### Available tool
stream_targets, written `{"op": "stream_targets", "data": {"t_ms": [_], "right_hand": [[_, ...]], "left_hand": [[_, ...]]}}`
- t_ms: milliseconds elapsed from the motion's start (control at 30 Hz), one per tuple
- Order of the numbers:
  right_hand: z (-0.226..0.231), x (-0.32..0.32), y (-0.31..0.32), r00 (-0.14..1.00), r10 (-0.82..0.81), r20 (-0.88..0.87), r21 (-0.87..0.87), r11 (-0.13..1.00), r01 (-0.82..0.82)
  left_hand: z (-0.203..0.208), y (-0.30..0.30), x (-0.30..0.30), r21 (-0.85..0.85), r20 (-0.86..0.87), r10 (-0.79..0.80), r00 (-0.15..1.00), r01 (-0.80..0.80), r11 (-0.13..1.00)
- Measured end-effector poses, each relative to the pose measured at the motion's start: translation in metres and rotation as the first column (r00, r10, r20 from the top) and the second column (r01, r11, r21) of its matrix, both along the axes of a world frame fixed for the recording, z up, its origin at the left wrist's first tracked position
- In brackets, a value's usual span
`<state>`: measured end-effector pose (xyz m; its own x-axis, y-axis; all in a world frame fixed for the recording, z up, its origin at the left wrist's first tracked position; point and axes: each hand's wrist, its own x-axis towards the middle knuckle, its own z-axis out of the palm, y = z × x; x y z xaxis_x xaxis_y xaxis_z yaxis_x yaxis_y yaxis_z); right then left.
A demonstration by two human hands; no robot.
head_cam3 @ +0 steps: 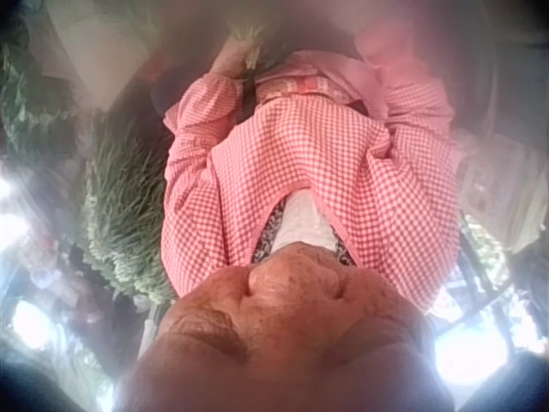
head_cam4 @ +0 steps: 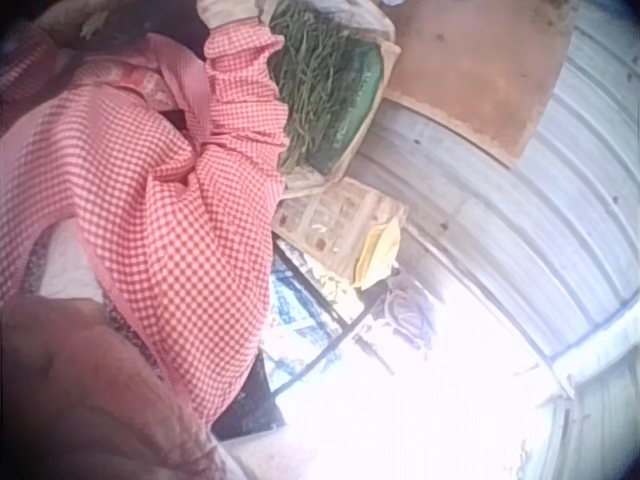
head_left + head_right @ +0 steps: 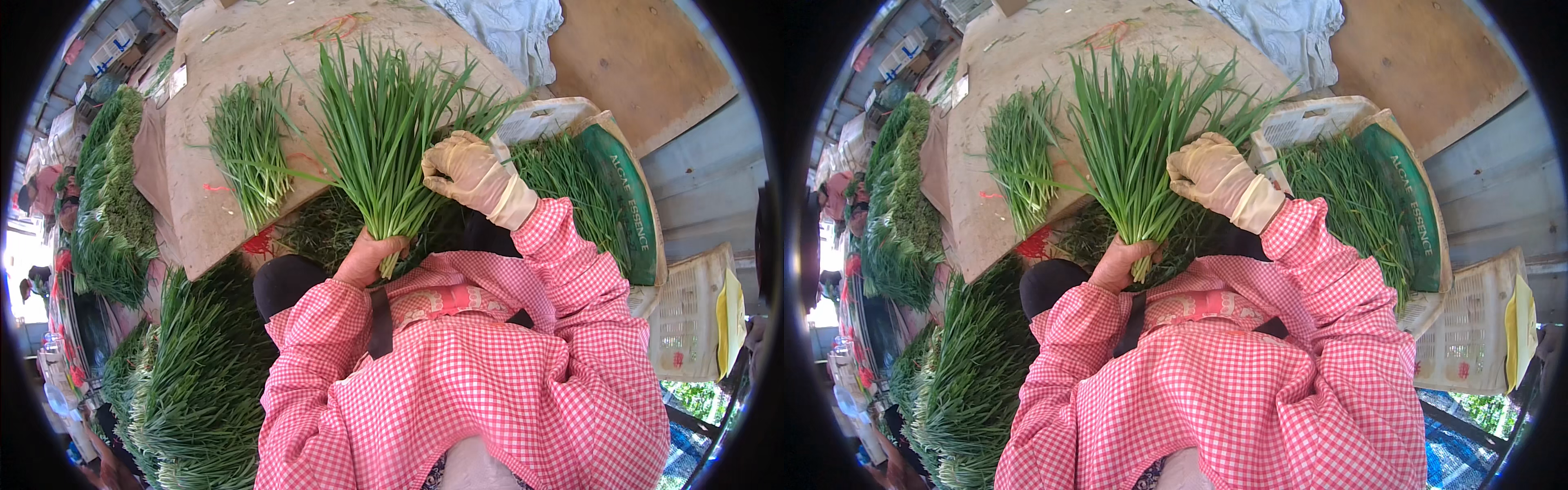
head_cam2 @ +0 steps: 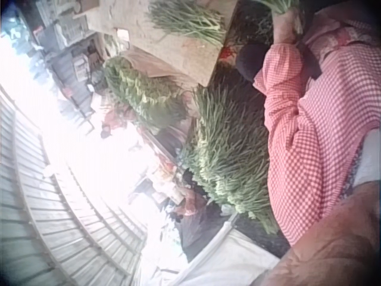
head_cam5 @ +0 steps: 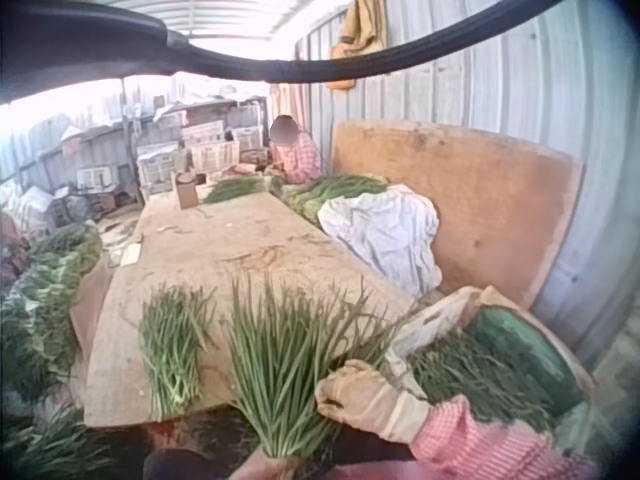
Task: The person picks up bunches of green stalks, removes loose or yellowed pieces by hand, and places the sorted bunches into a white plastic crate.
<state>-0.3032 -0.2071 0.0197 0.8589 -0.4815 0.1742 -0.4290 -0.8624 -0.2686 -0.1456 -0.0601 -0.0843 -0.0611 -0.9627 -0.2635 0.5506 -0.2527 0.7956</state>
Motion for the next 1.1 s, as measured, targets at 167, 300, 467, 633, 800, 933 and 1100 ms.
{"op": "stream_targets", "data": {"t_ms": [167, 300, 467, 633, 800, 933, 1100], "right_hand": [[-0.031, 0.01, 0.005, 0.994, -0.105, -0.024, -0.366, 0.926, 0.089], [-0.037, 0.014, -0.019, 0.956, -0.294, -0.021, -0.494, 0.834, 0.245], [-0.001, -0.034, -0.056, 0.823, -0.56, 0.095, -0.419, 0.728, 0.543], [0.018, -0.082, -0.046, 0.832, -0.399, 0.385, -0.09, 0.881, 0.464], [-0.037, -0.06, 0.029, 0.997, 0.015, -0.074, -0.055, 0.998, -0.019], [-0.082, -0.013, 0.059, 0.996, -0.078, 0.051, 0.911, 0.412, -0.015], [-0.1, 0.041, 0.079, 0.852, -0.479, 0.213, 0.917, -0.203, -0.343]], "left_hand": [[-0.009, -0.006, -0.002, -0.025, 0.046, -0.007, 0.999, 0.009, 1.0], [-0.006, -0.003, -0.002, -0.005, 0.103, 0.029, 0.994, -0.029, 1.0], [-0.005, -0.001, 0.008, -0.018, 0.061, 0.107, 0.992, -0.106, 0.994], [-0.003, -0.005, 0.01, -0.029, -0.064, 0.172, 0.983, -0.174, 0.984], [-0.015, -0.005, 0.012, -0.05, -0.076, 0.215, 0.974, -0.219, 0.974], [-0.026, -0.01, 0.01, -0.083, 0.156, 0.215, 0.964, -0.204, 0.976], [-0.038, -0.012, 0.001, -0.238, 0.756, 0.256, 0.603, -0.11, 0.965]]}}
